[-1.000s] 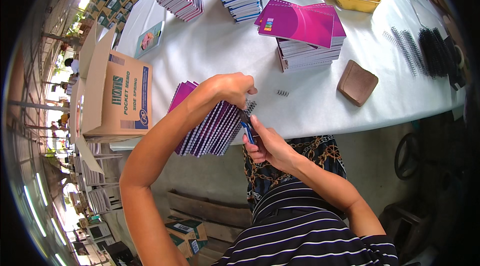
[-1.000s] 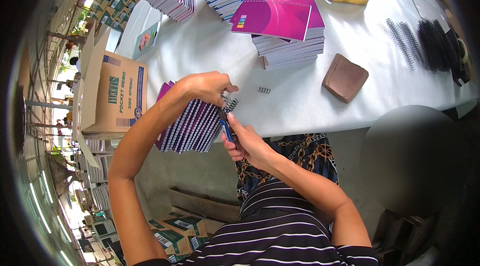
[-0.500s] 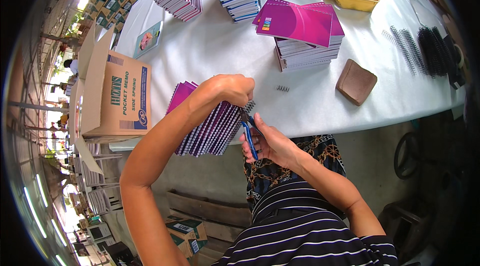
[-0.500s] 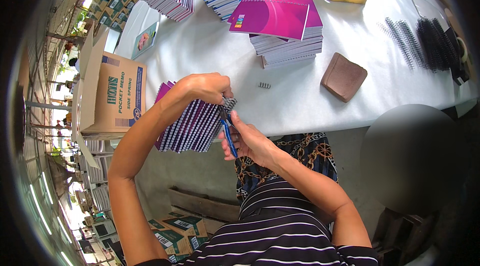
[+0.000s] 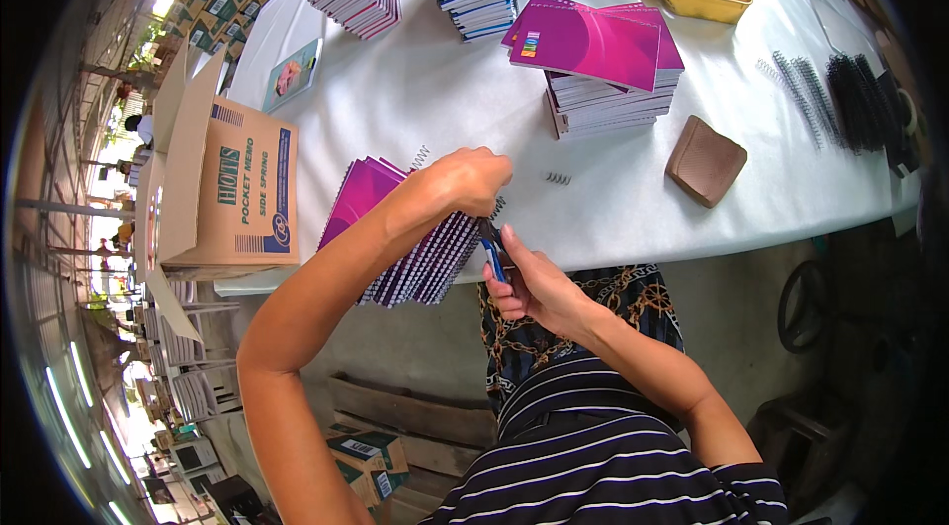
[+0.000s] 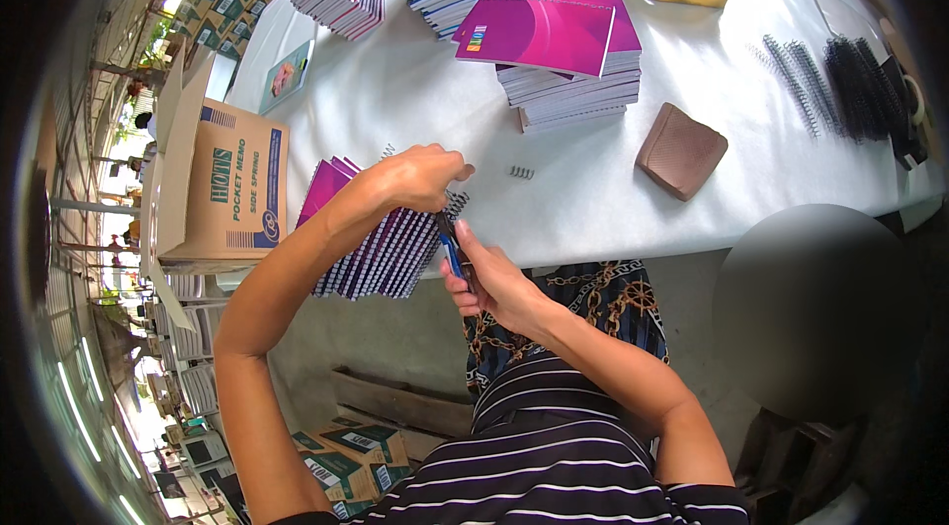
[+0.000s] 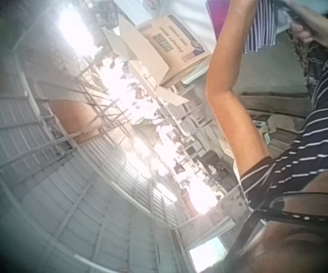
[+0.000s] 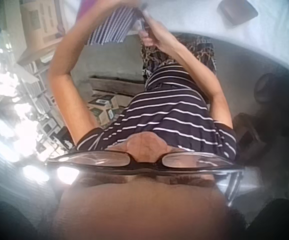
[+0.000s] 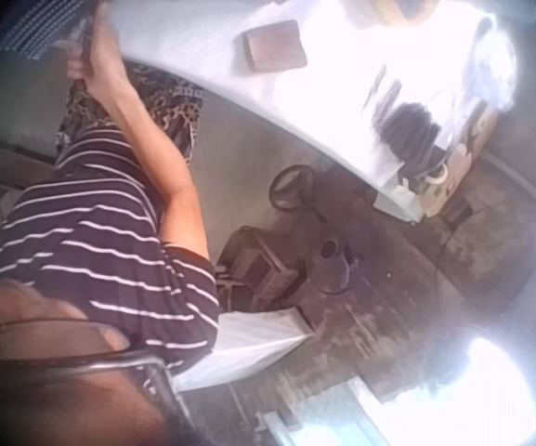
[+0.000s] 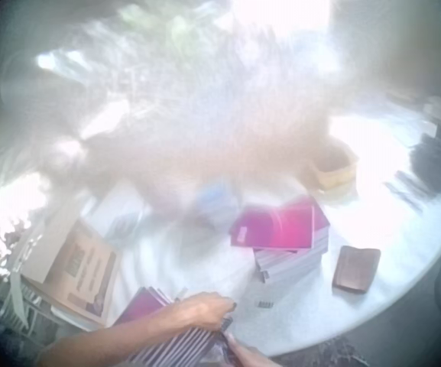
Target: The person uses wire cutters to trim the excess spiral binding from notebooks, placing the trimmed pieces in a container and stacking the finished notebooks on a table.
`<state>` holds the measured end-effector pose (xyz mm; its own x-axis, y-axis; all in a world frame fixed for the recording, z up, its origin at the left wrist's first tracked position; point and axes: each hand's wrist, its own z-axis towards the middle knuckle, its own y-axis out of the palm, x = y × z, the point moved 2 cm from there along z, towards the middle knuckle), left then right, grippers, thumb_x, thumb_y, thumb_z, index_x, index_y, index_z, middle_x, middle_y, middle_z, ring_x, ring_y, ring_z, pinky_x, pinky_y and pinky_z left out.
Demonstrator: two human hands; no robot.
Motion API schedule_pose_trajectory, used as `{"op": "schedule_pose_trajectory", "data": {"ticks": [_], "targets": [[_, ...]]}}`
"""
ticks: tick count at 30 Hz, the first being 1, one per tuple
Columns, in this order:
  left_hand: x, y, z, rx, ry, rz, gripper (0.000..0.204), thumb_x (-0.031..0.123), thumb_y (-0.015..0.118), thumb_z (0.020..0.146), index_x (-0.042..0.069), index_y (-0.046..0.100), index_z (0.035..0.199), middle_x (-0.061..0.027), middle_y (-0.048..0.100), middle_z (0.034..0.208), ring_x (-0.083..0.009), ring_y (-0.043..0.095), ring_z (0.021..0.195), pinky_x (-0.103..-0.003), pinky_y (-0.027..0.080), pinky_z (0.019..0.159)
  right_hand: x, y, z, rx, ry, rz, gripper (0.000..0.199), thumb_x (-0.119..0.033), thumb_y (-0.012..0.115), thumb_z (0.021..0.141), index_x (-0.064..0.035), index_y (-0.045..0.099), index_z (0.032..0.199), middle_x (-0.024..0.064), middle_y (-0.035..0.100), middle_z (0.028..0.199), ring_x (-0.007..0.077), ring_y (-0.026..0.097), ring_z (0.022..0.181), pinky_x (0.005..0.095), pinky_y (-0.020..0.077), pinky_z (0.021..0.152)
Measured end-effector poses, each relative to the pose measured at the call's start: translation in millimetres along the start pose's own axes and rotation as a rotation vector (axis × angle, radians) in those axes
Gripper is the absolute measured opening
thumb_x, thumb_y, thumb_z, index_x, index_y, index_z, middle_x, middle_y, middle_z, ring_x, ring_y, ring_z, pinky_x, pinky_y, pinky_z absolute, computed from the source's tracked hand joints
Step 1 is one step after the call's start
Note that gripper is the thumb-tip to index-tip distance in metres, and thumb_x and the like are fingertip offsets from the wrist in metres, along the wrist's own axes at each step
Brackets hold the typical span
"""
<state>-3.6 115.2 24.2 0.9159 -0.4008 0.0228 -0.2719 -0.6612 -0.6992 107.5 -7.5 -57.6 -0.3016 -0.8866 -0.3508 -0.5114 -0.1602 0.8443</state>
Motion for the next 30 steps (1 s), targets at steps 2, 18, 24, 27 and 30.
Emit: {"op": "schedule_pose_trajectory", "data": {"ticks": [2,18,24,27,30], "targets": [[-2,0,-1,0.028,0.015,-0.035,0.059,0.001,0.064,0.071,0.004,0.059,0.130,-0.0252,0.068,0.109,-0.0397,0.066,0.102,-0.045,0.053,0.086,0,2,-4,0.030,-0.016,-0.019,0.063,-0.065,0.036,0.099,-0.0051,0.055,0.089,0.0000,0.046,0.067,0.0114,0.044,0.058,0.0276,0.0388,0.051],[-6,13,0,0.160,0.054,-0.026,0.060,0.002,0.067,0.069,0.000,0.059,0.128,-0.0266,0.068,0.105,-0.0406,0.066,0.099,-0.045,0.053,0.086,7,-6,-5,0.074,0.036,-0.063,0.068,-0.066,0.031,0.098,-0.0031,0.058,0.096,0.0036,0.057,0.075,0.0153,0.059,0.065,0.0316,0.0547,0.063],[-1,9,-4,0.152,0.036,-0.055,0.058,0.000,0.066,0.069,-0.002,0.059,0.126,-0.0276,0.068,0.101,-0.0411,0.067,0.097,-0.045,0.054,0.084,1,-9,-4,0.077,0.050,-0.043,0.070,-0.064,0.030,0.099,-0.0004,0.058,0.097,0.0071,0.058,0.078,0.0186,0.060,0.069,0.0361,0.0557,0.067],[-5,14,1,0.178,0.057,-0.025,0.057,0.001,0.066,0.068,-0.001,0.060,0.125,-0.0281,0.068,0.097,-0.0422,0.067,0.094,-0.046,0.054,0.081,1,-9,-6,0.067,0.059,-0.072,0.071,-0.066,0.029,0.098,-0.0015,0.058,0.097,0.0061,0.058,0.078,0.0171,0.061,0.068,0.0345,0.0568,0.067],[-5,17,3,0.216,0.066,-0.025,0.053,0.001,0.065,0.069,-0.002,0.061,0.121,-0.0279,0.068,0.094,-0.0431,0.067,0.092,-0.047,0.053,0.079,1,-10,-5,0.059,0.067,-0.086,0.072,-0.068,0.029,0.098,-0.0021,0.058,0.096,0.0056,0.059,0.077,0.0166,0.061,0.068,0.0342,0.0576,0.067]]}}
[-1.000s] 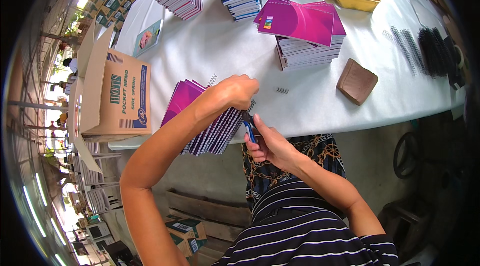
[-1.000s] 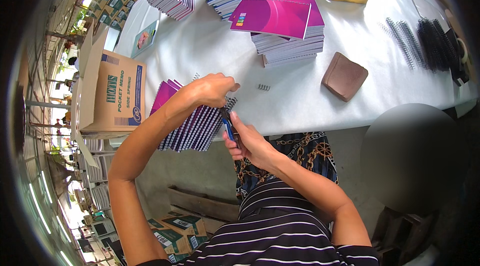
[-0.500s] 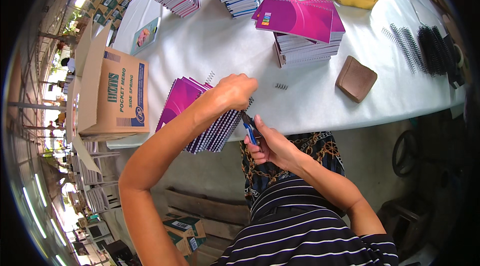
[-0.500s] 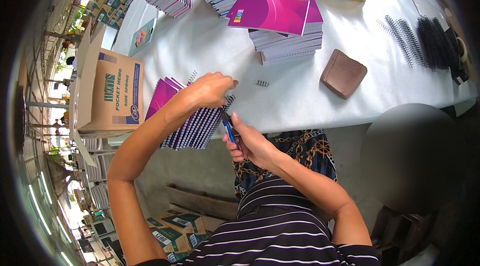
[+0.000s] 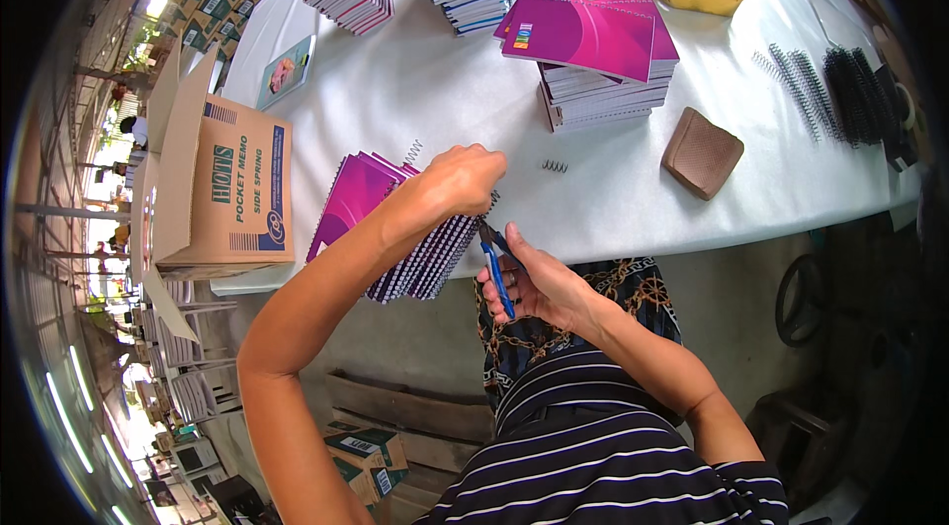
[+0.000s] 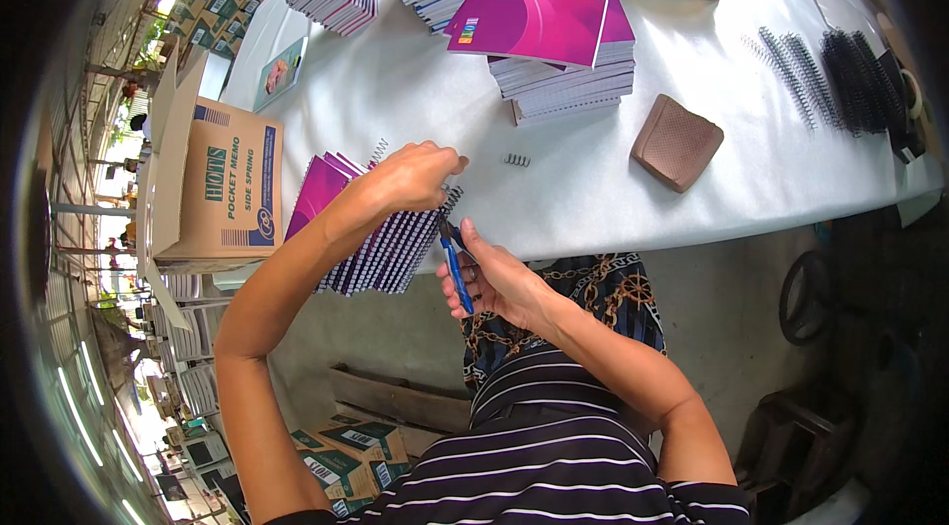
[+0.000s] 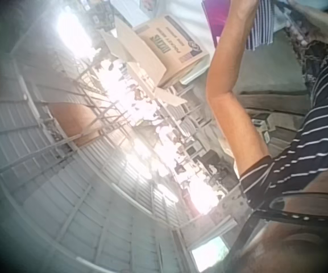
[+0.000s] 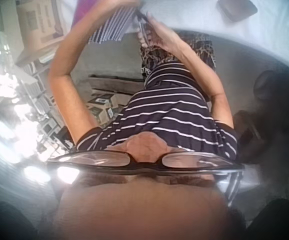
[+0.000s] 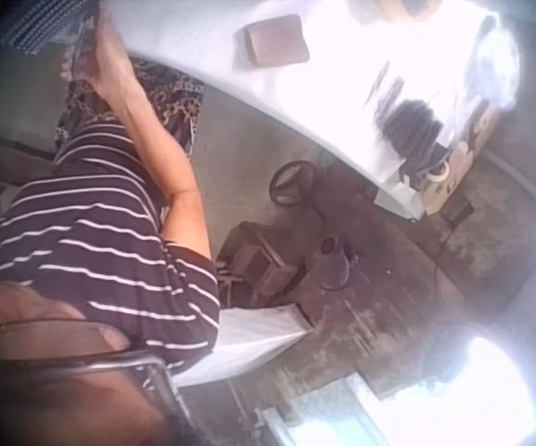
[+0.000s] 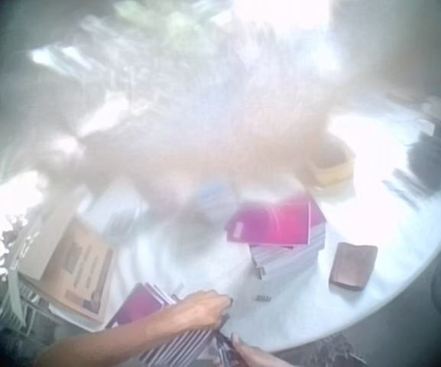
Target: The person uses wire cutters to trim the excess spiral binding from notebooks, placing the trimmed pieces in a container and stacking the finished notebooks on a table.
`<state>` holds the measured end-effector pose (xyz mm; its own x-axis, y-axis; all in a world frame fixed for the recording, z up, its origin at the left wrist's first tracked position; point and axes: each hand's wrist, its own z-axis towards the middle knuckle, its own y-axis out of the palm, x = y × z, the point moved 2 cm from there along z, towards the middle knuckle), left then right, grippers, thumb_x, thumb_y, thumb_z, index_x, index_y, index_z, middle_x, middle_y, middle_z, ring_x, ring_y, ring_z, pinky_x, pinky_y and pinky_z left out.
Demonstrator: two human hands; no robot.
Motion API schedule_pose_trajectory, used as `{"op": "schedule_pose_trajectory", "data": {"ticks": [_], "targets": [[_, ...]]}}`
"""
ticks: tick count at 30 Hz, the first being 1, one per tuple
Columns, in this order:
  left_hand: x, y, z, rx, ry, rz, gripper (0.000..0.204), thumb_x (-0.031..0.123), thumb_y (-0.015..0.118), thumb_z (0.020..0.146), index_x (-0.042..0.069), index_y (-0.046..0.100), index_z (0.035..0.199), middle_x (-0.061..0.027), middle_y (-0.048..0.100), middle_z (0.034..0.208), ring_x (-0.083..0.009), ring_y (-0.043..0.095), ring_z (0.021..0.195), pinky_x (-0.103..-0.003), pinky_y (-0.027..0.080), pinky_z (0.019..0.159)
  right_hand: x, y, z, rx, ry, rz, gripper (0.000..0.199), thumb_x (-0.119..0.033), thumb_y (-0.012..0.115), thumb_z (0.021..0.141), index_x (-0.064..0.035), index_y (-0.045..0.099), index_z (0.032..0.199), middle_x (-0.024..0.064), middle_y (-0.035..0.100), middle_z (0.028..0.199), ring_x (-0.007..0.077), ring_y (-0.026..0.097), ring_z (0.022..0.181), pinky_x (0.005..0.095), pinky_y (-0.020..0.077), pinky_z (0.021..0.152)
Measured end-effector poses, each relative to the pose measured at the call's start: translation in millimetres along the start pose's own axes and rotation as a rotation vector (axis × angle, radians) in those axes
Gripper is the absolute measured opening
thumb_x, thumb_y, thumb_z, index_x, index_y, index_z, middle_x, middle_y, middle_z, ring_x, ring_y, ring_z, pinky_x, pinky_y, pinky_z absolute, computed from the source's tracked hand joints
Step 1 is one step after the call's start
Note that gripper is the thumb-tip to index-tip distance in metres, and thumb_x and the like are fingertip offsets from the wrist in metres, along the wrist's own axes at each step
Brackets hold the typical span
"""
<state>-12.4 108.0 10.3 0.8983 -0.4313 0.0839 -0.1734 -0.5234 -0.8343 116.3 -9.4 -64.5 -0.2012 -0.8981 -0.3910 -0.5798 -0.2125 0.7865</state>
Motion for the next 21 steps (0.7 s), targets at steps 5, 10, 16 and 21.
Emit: {"op": "schedule_pose_trajectory", "data": {"ticks": [5,10,16,21], "targets": [[6,-2,-4,0.002,-0.002,0.037,0.043,0.000,0.063,0.069,-0.003,0.061,0.112,-0.0251,0.068,0.092,-0.0428,0.066,0.090,-0.049,0.053,0.077,-4,7,2,0.039,-0.001,0.097,0.065,-0.063,0.033,0.100,-0.0021,0.055,0.093,0.0042,0.052,0.072,0.0147,0.049,0.060,0.0308,0.0452,0.054],[10,11,-5,0.051,-0.002,0.092,0.041,-0.002,0.062,0.069,-0.003,0.059,0.111,-0.0234,0.065,0.102,-0.0411,0.065,0.095,-0.049,0.053,0.078,1,-2,7,-0.010,0.013,0.156,0.061,-0.063,0.040,0.098,-0.0047,0.054,0.088,0.0003,0.045,0.068,0.0113,0.040,0.054,0.0266,0.0346,0.048],[7,14,-3,0.057,0.026,0.053,0.045,-0.004,0.061,0.068,-0.003,0.060,0.113,-0.0238,0.066,0.101,-0.0419,0.064,0.094,-0.049,0.053,0.077,5,3,-3,0.080,0.013,0.026,0.069,-0.068,0.036,0.096,-0.0022,0.057,0.095,0.0040,0.054,0.074,0.0157,0.056,0.063,0.0306,0.0528,0.057],[11,8,-7,0.076,0.007,0.000,0.045,-0.005,0.060,0.068,-0.002,0.061,0.113,-0.0243,0.067,0.093,-0.0428,0.065,0.092,-0.050,0.052,0.076,-5,8,-3,0.088,0.061,0.090,0.069,-0.065,0.033,0.098,-0.0002,0.057,0.097,0.0049,0.055,0.075,0.0166,0.056,0.065,0.0327,0.0533,0.061]]}}
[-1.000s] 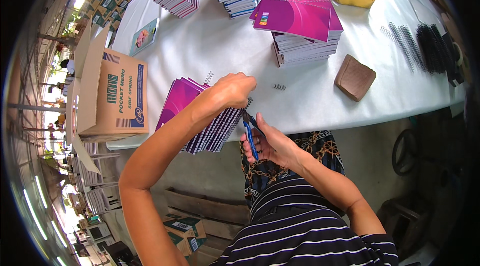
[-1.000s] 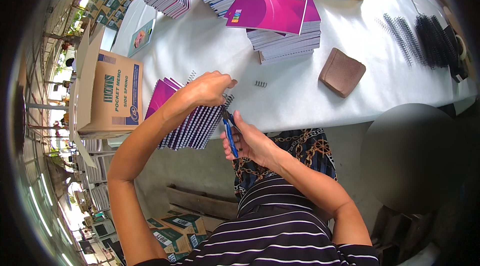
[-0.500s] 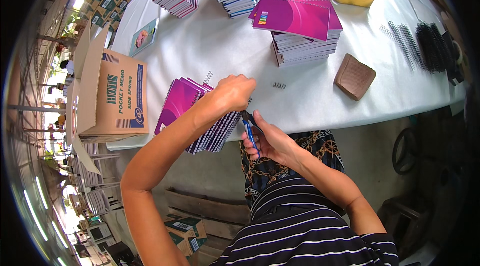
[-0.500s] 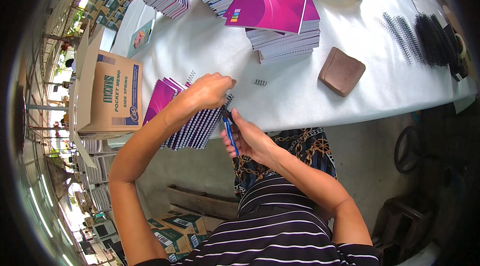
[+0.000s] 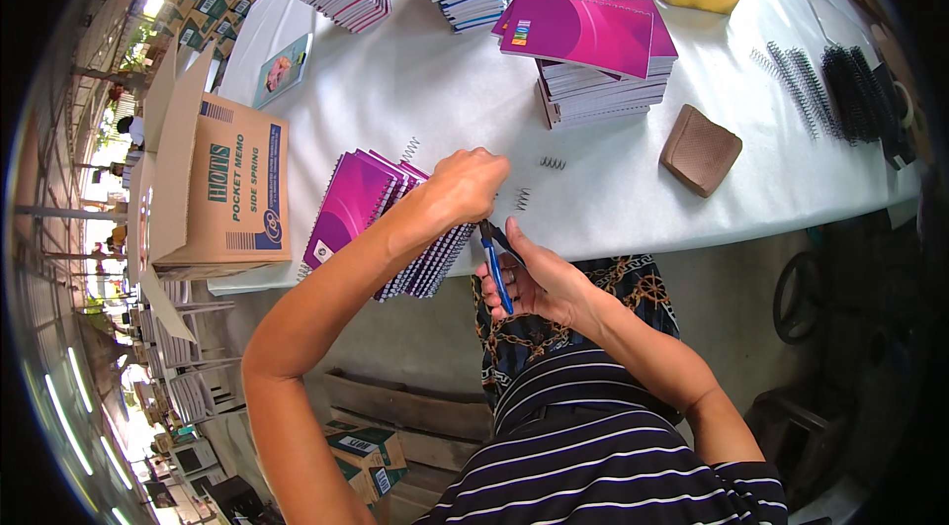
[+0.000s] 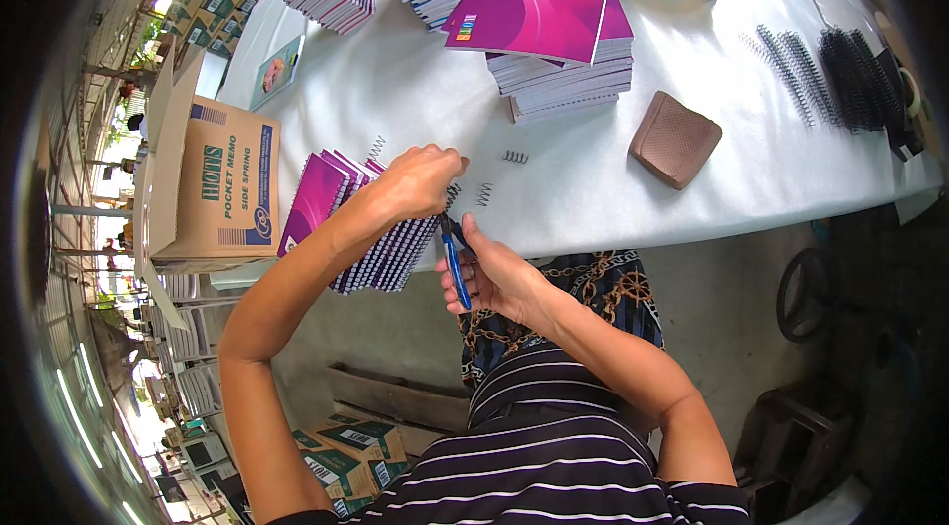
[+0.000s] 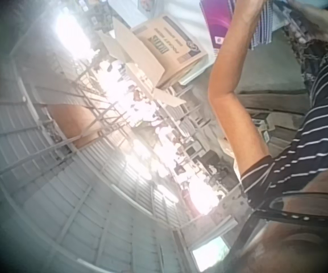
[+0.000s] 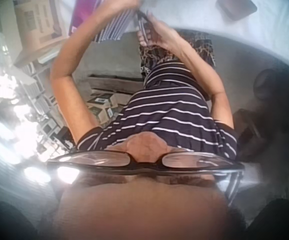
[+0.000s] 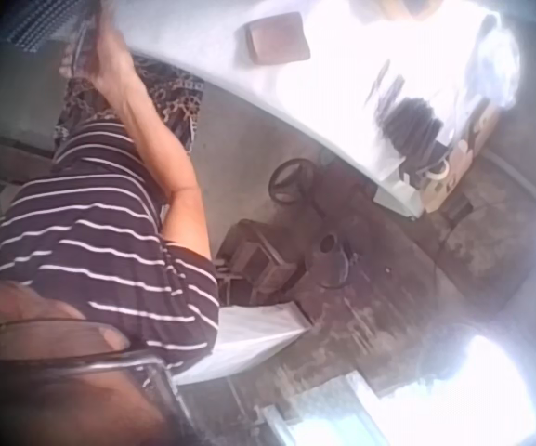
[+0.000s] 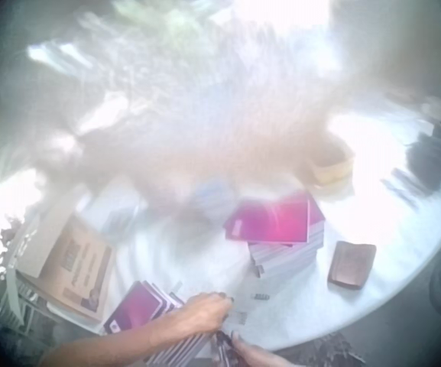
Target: The person uses wire cutters to trim the excess spiral binding from notebooks, placing the trimmed pieces in a container and stacking the finished notebooks on a table.
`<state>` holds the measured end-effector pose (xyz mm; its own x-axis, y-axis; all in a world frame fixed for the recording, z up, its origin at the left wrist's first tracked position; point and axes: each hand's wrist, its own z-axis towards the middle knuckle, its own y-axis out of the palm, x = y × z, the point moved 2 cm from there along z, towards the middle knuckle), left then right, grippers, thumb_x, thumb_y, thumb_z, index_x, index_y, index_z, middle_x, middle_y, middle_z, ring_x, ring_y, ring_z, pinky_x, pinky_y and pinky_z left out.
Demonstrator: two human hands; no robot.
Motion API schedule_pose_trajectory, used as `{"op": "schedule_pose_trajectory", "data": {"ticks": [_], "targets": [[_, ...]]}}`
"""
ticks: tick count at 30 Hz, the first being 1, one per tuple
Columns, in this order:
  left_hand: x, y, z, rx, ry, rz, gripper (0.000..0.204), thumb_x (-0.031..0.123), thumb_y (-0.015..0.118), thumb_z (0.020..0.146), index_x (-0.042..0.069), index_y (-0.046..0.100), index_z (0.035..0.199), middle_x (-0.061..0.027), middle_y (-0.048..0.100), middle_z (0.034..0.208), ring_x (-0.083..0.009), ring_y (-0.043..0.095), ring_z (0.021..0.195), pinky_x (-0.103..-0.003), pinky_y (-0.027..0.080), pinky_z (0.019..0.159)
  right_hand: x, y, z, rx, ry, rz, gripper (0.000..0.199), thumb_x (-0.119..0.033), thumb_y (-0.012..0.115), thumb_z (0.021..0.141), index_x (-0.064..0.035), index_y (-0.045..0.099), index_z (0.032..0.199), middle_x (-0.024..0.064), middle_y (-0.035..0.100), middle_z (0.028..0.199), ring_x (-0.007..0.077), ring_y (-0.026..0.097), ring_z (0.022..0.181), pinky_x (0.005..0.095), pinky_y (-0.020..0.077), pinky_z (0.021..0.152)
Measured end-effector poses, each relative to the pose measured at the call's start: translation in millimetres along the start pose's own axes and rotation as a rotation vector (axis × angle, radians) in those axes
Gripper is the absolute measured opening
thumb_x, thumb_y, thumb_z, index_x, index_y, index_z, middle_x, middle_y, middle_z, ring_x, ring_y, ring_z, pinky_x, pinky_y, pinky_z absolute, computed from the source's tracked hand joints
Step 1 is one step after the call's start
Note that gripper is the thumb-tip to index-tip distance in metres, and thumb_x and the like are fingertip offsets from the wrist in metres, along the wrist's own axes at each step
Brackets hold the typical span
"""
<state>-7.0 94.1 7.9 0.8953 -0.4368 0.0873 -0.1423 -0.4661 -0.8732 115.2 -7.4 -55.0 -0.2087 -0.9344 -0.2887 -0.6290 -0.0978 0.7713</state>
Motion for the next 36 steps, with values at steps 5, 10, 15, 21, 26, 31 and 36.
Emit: {"op": "schedule_pose_trajectory", "data": {"ticks": [5,10,15,21,26,31,36], "targets": [[-1,3,0,0.047,0.032,0.002,0.038,-0.007,0.059,0.067,-0.004,0.061,0.104,-0.0234,0.066,0.091,-0.0423,0.065,0.090,-0.049,0.052,0.075,3,-9,9,-0.105,0.007,0.127,0.066,-0.063,0.034,0.099,-0.0014,0.054,0.091,0.0020,0.046,0.069,0.0132,0.045,0.058,0.0284,0.0391,0.052],[0,8,1,0.079,0.056,0.026,0.027,-0.007,0.059,0.066,-0.005,0.061,0.093,-0.0230,0.066,0.092,-0.0426,0.065,0.089,-0.049,0.053,0.075,8,-19,8,-0.113,0.006,0.073,0.067,-0.065,0.038,0.097,-0.0001,0.054,0.094,0.0034,0.050,0.072,0.0151,0.050,0.059,0.0309,0.0463,0.052],[1,7,-1,0.090,0.047,0.010,0.025,-0.007,0.060,0.065,-0.006,0.061,0.090,-0.0236,0.065,0.093,-0.0430,0.065,0.090,-0.049,0.053,0.075,1,-6,5,-0.001,0.062,0.106,0.069,-0.064,0.036,0.098,0.0026,0.056,0.098,0.0093,0.057,0.077,0.0225,0.061,0.069,0.0393,0.0587,0.066],[0,7,-1,0.089,0.060,0.006,0.024,-0.006,0.061,0.065,-0.006,0.060,0.089,-0.0238,0.065,0.093,-0.0430,0.064,0.089,-0.049,0.053,0.075,-2,-9,12,-0.097,0.097,0.220,0.066,-0.062,0.036,0.099,0.0011,0.052,0.094,0.0043,0.048,0.071,0.0158,0.048,0.058,0.0308,0.0462,0.052],[1,8,0,0.119,0.091,0.023,0.024,-0.006,0.061,0.065,-0.005,0.060,0.089,-0.0228,0.065,0.096,-0.0429,0.064,0.088,-0.048,0.053,0.075,-2,-13,11,-0.096,0.088,0.201,0.059,-0.058,0.037,0.101,-0.0011,0.050,0.092,-0.0020,0.037,0.064,0.0103,0.032,0.050,0.0252,0.0288,0.044],[5,12,0,0.159,0.063,-0.002,0.027,-0.007,0.059,0.066,-0.005,0.061,0.093,-0.0226,0.064,0.100,-0.0428,0.064,0.091,-0.049,0.053,0.078,-17,-10,-49,0.130,-0.096,-0.182,0.055,-0.053,0.043,0.102,0.0000,0.052,0.089,-0.0016,0.041,0.064,0.0093,0.036,0.050,0.0246,0.0284,0.042],[19,5,5,0.196,0.051,-0.089,0.045,-0.009,0.056,0.067,-0.006,0.061,0.111,-0.0254,0.064,0.107,-0.0432,0.064,0.094,-0.050,0.053,0.078,-71,-51,-100,1.072,-0.857,-1.438,0.047,-0.047,0.057,0.095,-0.0011,0.060,0.100,0.0183,0.062,0.082,0.0356,0.061,0.073,0.0461,0.0458,0.064]]}}
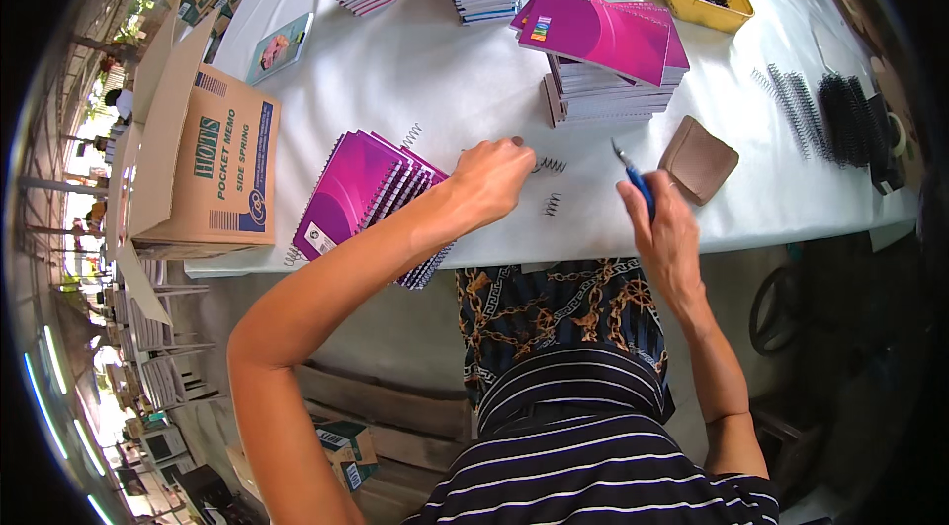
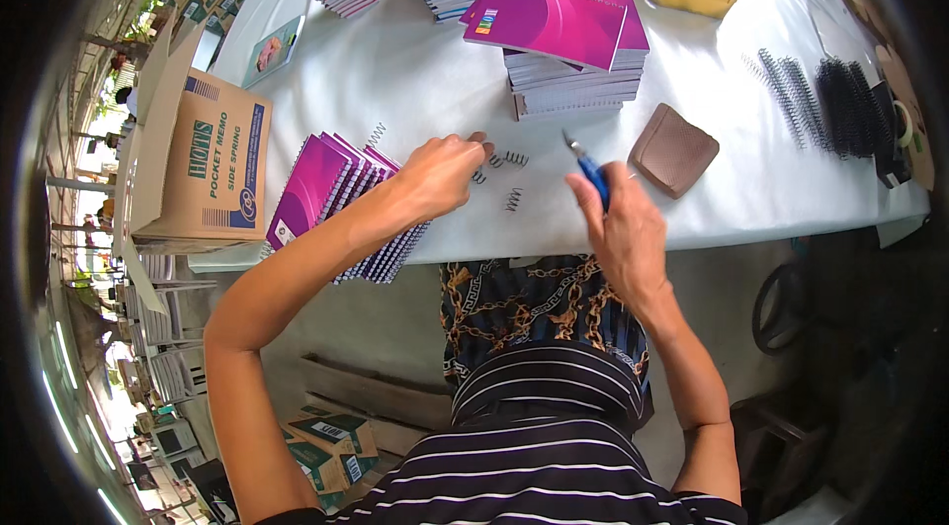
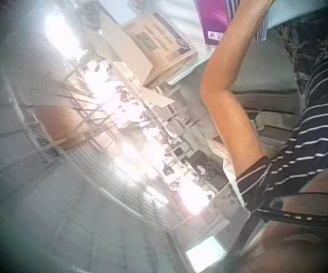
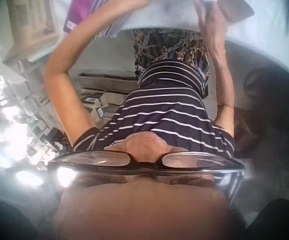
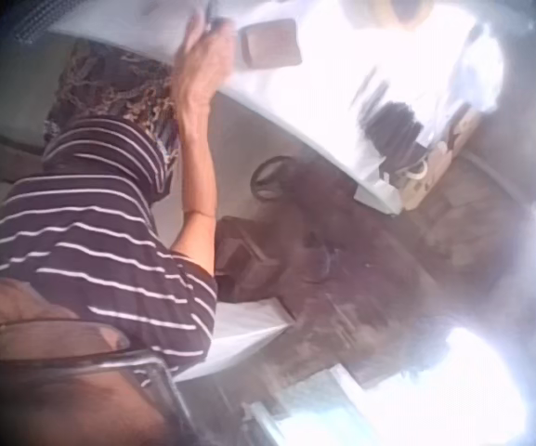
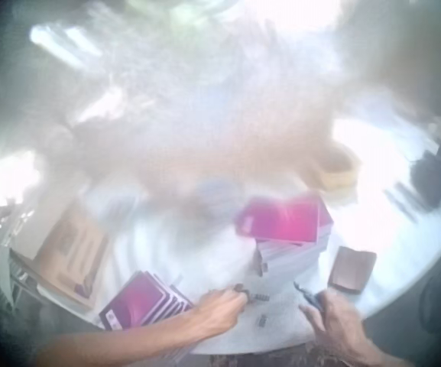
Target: The person uses wire cutters to trim the excess spiral binding from notebooks, placing the trimmed pieces in a container and stacking the finished notebooks on a table.
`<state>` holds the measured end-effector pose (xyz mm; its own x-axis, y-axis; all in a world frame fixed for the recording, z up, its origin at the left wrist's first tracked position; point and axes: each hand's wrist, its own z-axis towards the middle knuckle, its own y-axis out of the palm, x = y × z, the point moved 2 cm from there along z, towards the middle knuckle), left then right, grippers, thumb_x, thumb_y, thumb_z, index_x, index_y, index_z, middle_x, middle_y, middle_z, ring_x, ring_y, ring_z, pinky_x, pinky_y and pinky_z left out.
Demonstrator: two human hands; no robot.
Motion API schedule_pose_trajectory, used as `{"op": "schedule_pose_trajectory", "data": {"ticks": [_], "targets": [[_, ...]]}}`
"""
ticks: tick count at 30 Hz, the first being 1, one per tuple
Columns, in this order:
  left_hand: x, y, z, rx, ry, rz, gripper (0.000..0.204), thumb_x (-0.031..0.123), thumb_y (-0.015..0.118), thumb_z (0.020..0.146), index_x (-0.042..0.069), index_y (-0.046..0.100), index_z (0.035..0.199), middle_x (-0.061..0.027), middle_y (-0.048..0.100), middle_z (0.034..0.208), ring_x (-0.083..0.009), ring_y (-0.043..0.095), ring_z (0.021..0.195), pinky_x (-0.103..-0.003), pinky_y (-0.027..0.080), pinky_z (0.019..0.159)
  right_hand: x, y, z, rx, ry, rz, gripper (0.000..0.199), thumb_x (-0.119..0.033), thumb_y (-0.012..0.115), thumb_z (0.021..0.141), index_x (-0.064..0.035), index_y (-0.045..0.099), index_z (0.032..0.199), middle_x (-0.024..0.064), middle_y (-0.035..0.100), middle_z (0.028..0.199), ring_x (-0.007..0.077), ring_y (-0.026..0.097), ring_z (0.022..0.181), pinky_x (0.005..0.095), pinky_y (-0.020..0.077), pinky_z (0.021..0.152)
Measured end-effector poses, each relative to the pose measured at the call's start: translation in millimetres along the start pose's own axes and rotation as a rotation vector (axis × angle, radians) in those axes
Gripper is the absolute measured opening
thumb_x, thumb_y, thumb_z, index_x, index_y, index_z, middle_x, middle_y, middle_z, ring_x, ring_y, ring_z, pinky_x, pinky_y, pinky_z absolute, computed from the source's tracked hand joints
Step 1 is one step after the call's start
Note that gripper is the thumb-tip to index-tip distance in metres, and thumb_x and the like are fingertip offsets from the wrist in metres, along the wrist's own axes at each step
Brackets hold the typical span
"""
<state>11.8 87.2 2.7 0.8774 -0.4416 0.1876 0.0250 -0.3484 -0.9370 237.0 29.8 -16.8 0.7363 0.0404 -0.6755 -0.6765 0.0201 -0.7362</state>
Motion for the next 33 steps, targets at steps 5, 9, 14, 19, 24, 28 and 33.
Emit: {"op": "schedule_pose_trajectory", "data": {"ticks": [5,9,14,19,24,28,33], "targets": [[5,-34,-3,-0.068,-0.068,-0.058,0.053,-0.003,0.061,0.076,-0.002,0.054,0.128,-0.0278,0.060,0.121,-0.0423,0.062,0.103,-0.049,0.052,0.083,-1,13,16,0.254,-0.674,-0.492,0.072,-0.052,0.075,0.072,-0.0041,0.057,0.123,0.0198,0.048,0.132,0.0361,0.046,0.126,0.0504,0.0360,0.108],[10,-72,-42,0.319,0.036,-0.200,0.056,0.006,0.066,0.084,0.005,0.050,0.138,-0.0264,0.050,0.137,-0.0373,0.049,0.128,-0.042,0.043,0.104,-22,55,26,-0.092,-0.729,-0.121,0.094,-0.053,0.077,0.067,-0.0061,0.042,0.141,0.0193,0.044,0.138,0.0379,0.035,0.136,0.0533,0.0230,0.118],[21,-96,-119,0.584,-0.044,-0.339,0.056,0.001,0.065,0.086,0.003,0.050,0.140,-0.0204,0.052,0.141,-0.0295,0.046,0.136,-0.037,0.038,0.110,-46,107,51,-0.280,-0.903,-0.003,0.080,-0.050,0.073,0.075,-0.0085,0.042,0.136,0.0170,0.045,0.135,0.0365,0.035,0.135,0.0537,0.0231,0.117],[5,-71,-196,0.932,-0.242,-0.596,0.051,-0.005,0.063,0.087,-0.003,0.053,0.136,-0.0175,0.050,0.144,-0.0279,0.046,0.136,-0.037,0.036,0.111,-51,110,39,-0.314,-1.004,-0.098,0.033,-0.030,0.067,0.087,-0.0069,0.052,0.105,0.0130,0.053,0.115,0.0307,0.050,0.116,0.0481,0.0391,0.105],[-13,-9,-258,1.430,-0.364,-0.803,0.048,0.001,0.054,0.097,-0.010,0.041,0.142,-0.0231,0.044,0.147,-0.0321,0.044,0.136,-0.040,0.035,0.112,-37,100,31,-0.103,-1.041,-0.184,0.020,-0.017,0.064,0.088,-0.0056,0.051,0.096,0.0109,0.056,0.099,0.0243,0.062,0.085,0.0361,0.0551,0.065],[-9,63,-261,1.425,-0.722,-0.732,0.064,0.019,0.060,0.097,-0.005,0.031,0.149,-0.0207,0.035,0.153,-0.0304,0.033,0.143,-0.043,0.031,0.115,-53,51,32,-0.094,-1.019,-0.117,0.015,-0.011,0.065,0.086,-0.0050,0.053,0.092,0.0106,0.057,0.090,0.0206,0.062,0.067,0.0316,0.0519,0.047],[6,161,-231,1.125,-0.837,-0.758,0.100,0.046,0.075,0.081,-0.003,0.025,0.151,-0.0226,0.023,0.158,-0.0330,0.022,0.148,-0.046,0.025,0.117,-74,-106,124,0.750,-0.845,0.031,0.018,-0.004,0.070,0.085,-0.0015,0.058,0.099,0.0130,0.065,0.089,0.0265,0.064,0.071,0.0338,0.0522,0.066]]}}
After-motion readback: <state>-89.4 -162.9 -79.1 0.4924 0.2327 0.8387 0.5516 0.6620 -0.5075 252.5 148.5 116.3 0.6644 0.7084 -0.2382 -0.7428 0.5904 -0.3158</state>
